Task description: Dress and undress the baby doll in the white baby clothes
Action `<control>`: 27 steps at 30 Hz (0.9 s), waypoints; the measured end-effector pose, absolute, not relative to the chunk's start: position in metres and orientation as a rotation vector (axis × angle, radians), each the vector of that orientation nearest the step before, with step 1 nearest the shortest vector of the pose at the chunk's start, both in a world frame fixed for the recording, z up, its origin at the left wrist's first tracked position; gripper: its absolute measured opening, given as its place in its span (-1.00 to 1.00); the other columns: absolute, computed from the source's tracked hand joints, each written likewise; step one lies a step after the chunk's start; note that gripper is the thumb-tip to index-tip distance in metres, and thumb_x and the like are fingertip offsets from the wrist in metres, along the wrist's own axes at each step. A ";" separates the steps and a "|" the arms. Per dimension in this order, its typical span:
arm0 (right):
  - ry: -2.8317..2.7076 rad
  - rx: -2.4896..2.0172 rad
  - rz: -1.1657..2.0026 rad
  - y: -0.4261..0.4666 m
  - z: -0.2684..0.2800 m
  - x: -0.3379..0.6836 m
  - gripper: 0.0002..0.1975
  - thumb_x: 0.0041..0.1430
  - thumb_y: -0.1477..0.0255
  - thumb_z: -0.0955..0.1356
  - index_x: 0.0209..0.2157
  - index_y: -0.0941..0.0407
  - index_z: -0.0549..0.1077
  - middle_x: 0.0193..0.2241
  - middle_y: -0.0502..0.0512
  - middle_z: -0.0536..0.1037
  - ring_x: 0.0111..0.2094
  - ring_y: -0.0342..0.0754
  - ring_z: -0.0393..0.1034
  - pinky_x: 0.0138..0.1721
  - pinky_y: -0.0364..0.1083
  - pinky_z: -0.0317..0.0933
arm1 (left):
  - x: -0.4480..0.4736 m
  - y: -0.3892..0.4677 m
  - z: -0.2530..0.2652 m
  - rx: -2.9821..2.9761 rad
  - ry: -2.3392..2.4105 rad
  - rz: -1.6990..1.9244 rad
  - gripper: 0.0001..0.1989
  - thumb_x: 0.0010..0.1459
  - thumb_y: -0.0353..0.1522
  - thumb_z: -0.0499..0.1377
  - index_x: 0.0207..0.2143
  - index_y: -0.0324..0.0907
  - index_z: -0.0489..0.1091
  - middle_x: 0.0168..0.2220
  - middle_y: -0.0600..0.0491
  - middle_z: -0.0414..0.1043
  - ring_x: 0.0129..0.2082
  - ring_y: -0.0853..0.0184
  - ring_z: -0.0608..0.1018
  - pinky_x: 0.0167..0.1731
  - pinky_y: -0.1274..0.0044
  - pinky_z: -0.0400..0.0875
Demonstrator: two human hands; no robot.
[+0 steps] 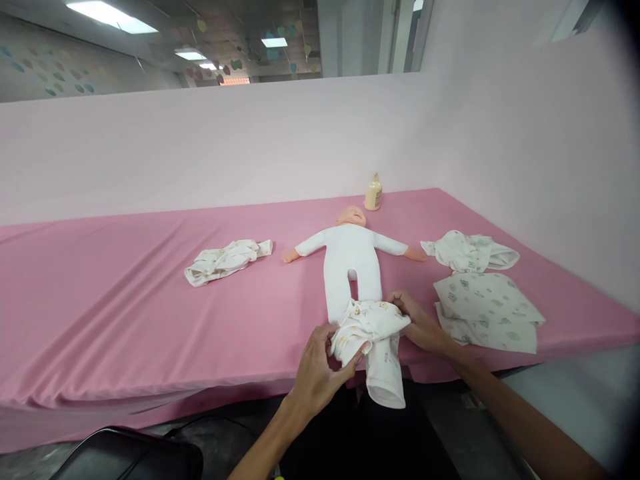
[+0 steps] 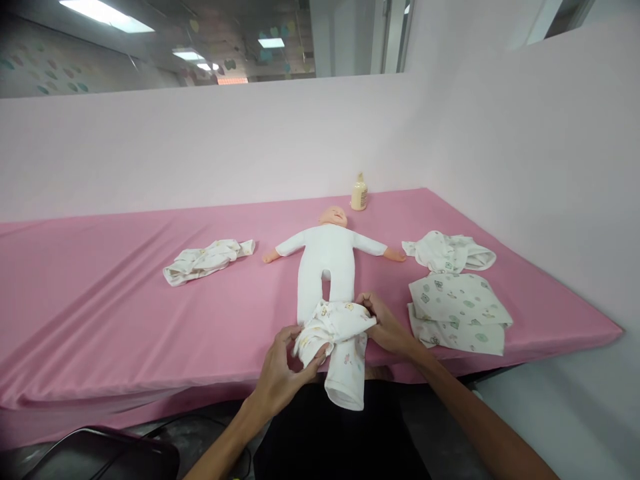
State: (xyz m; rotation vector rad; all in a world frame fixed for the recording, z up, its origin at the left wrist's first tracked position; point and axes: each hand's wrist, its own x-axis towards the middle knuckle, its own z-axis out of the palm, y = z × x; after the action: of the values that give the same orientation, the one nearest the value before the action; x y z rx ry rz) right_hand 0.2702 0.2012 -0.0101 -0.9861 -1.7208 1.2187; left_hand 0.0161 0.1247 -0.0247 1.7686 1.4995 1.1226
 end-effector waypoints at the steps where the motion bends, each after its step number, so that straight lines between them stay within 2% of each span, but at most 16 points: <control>1: -1.723 -0.978 1.213 0.201 -0.011 0.270 -0.85 0.19 0.50 0.29 -0.20 0.06 0.26 -0.33 -0.04 0.37 -0.37 -0.13 0.19 -0.38 -0.14 0.09 | 0.019 0.122 -0.028 1.724 1.517 1.146 -0.39 0.10 -0.09 0.34 0.12 -0.13 0.28 0.08 -0.09 0.43 0.06 0.15 0.52 0.05 0.31 0.45; 8: -1.717 -0.962 1.217 0.201 -0.011 0.270 -0.83 0.19 0.54 0.28 -0.17 0.06 0.27 -0.33 -0.05 0.39 -0.36 -0.14 0.23 -0.36 -0.15 0.11 | 0.048 0.102 -0.031 1.362 1.571 1.356 -0.34 0.07 -0.16 0.38 0.17 -0.15 0.30 0.15 -0.15 0.41 0.13 0.11 0.50 0.04 0.35 0.46; 12: -1.762 -0.958 1.208 0.200 -0.010 0.272 -0.84 0.24 0.48 0.30 -0.15 0.06 0.28 -0.28 -0.03 0.39 -0.32 -0.12 0.26 -0.31 -0.13 0.16 | 0.057 0.100 -0.026 1.275 1.515 1.430 -0.34 0.04 -0.19 0.40 0.15 -0.18 0.30 0.19 -0.19 0.37 0.18 0.10 0.47 0.07 0.35 0.46; 18: -1.819 -0.973 1.172 0.181 -0.008 0.278 -0.74 0.19 0.43 0.39 -0.14 0.06 0.25 -0.26 -0.02 0.37 -0.32 -0.12 0.28 -0.34 -0.14 0.23 | 0.047 0.103 -0.022 1.336 1.463 1.344 -0.31 0.07 -0.18 0.39 0.18 -0.18 0.24 0.23 -0.19 0.31 0.19 0.10 0.45 0.09 0.31 0.46; 21: -1.793 -1.044 1.190 0.161 -0.004 0.277 -0.69 0.22 0.35 0.40 -0.08 0.05 0.25 -0.20 0.04 0.41 -0.22 -0.06 0.37 -0.24 -0.08 0.35 | 0.042 0.104 -0.023 1.348 1.462 1.277 -0.31 0.12 -0.18 0.36 0.22 -0.15 0.20 0.25 -0.17 0.28 0.21 0.11 0.43 0.11 0.28 0.46; 24: -1.724 -1.131 1.268 0.138 -0.004 0.272 -0.41 0.14 0.26 0.48 0.10 0.04 0.19 -0.01 0.16 0.41 -0.02 0.06 0.42 -0.06 0.03 0.41 | 0.040 0.105 -0.028 1.362 1.449 1.279 -0.29 0.09 -0.22 0.38 0.23 -0.14 0.19 0.25 -0.17 0.28 0.19 0.11 0.45 0.12 0.27 0.44; 27: -1.641 -1.207 1.270 0.122 -0.011 0.262 -0.01 -0.15 0.24 0.61 0.23 0.05 0.09 0.17 0.30 0.30 0.08 0.16 0.41 -0.05 0.08 0.46 | 0.040 0.107 -0.033 1.400 1.425 1.285 -0.27 0.06 -0.26 0.40 0.23 -0.13 0.18 0.26 -0.15 0.27 0.18 0.13 0.46 0.14 0.27 0.43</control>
State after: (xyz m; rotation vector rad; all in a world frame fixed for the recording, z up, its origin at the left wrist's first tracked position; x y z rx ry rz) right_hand 0.2620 0.1219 -0.0111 -1.2074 -1.6410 1.2695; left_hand 0.0398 0.1067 -0.0326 1.3997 1.4247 1.2852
